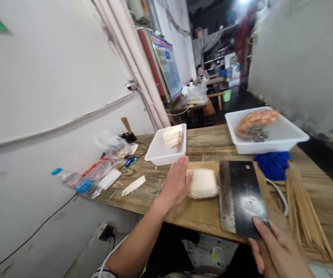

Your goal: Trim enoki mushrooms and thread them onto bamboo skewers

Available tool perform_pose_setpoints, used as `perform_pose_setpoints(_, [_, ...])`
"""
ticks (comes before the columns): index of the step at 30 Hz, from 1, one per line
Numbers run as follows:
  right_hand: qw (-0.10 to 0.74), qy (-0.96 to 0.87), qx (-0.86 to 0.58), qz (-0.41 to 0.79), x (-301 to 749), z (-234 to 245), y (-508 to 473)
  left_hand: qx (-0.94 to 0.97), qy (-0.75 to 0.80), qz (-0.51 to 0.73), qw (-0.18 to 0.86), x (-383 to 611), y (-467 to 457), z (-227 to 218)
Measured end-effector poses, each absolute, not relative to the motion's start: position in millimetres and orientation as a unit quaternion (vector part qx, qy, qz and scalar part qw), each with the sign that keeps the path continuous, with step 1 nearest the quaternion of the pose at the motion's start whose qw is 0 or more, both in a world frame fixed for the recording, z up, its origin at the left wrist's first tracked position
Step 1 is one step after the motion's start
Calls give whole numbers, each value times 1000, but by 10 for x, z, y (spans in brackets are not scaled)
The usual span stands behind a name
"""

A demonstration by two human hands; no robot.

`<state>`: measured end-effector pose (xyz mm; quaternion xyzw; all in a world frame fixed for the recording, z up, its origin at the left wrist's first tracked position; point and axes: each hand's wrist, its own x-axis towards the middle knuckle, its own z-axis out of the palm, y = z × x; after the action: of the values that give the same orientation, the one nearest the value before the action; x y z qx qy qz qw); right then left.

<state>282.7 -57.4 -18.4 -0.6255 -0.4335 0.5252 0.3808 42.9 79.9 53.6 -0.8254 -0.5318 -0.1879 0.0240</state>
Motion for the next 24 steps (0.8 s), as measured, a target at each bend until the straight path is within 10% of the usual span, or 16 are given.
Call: perform_pose_setpoints(24, [431,-309,-557,639,2777,-126,-740,-890,-409,-167,107,856,612,222])
